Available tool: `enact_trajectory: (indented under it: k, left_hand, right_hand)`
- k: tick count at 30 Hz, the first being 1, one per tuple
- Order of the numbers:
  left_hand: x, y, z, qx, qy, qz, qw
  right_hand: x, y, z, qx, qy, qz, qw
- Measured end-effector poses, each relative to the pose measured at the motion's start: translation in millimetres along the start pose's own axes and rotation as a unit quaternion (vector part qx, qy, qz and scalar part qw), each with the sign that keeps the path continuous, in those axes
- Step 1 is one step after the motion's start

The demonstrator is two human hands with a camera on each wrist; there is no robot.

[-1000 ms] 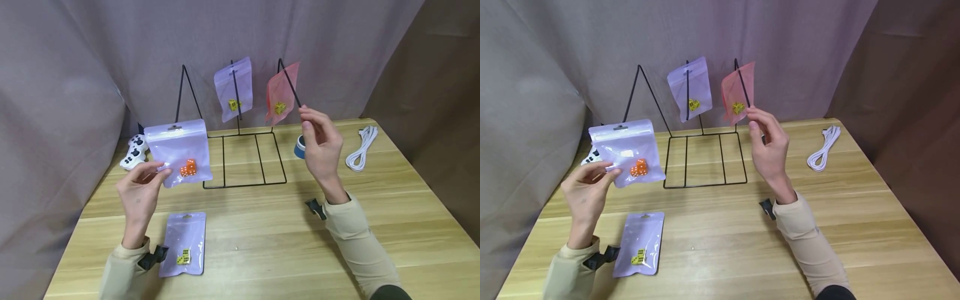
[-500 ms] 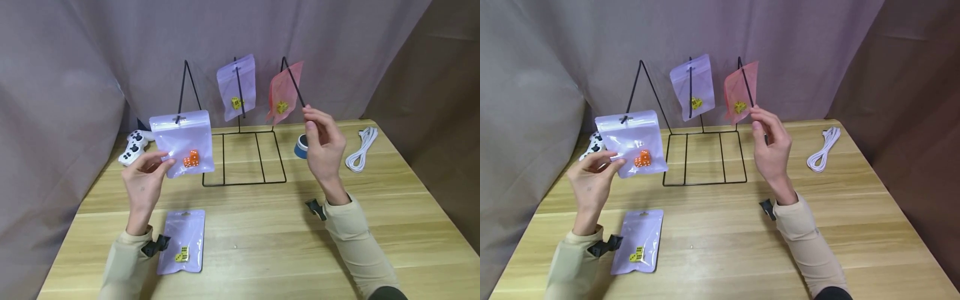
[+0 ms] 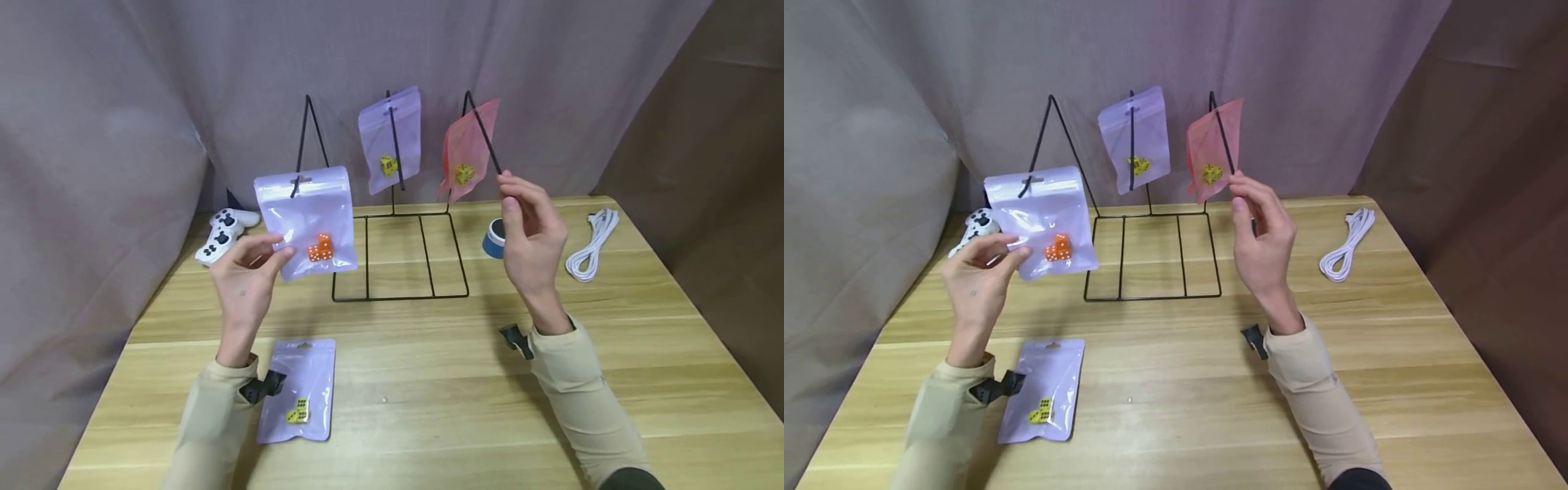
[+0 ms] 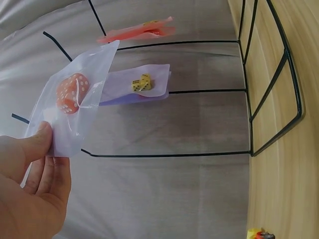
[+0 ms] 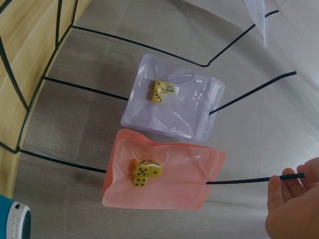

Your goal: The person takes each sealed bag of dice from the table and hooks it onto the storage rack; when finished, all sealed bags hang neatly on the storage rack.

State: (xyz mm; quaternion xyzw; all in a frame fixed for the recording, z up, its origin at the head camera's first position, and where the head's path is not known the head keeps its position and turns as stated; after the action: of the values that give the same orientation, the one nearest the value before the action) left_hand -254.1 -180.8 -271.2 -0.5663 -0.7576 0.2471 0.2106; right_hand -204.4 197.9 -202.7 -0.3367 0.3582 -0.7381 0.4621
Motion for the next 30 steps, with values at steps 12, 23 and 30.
enact_trajectory:
  k: [12, 23, 30]
  left_hand:
    - [12.7, -16.4, 8.8, 0.003, -0.012, 0.007, 0.9999]
    - [24.5, -33.8, -12.8, 0.005, -0.050, 0.015, 0.9986]
    - [30.5, -41.9, -13.8, 0.008, -0.037, 0.006, 0.9993]
  right_hand:
    - [-2, 1.0, -1, 0.002, -0.002, 0.000, 1.0000]
    - [-1, 0.6, 0, -0.006, 0.001, 0.002, 1.0000]
    - [-1, 1.2, -1, -0.005, -0.002, 0.004, 1.0000]
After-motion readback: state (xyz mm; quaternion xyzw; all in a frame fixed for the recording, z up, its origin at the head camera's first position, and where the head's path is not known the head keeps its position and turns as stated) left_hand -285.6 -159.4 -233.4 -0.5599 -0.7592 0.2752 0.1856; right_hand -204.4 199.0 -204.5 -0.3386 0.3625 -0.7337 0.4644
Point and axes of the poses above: each hand's wrist, its own y-axis away from the middle knuckle, its own x-axis out of the palm, z = x × y, the point moved 10 cm from there along -y, towards the middle knuckle, and after that the axes turned 1 degree about -z, right-handed, at the moved point
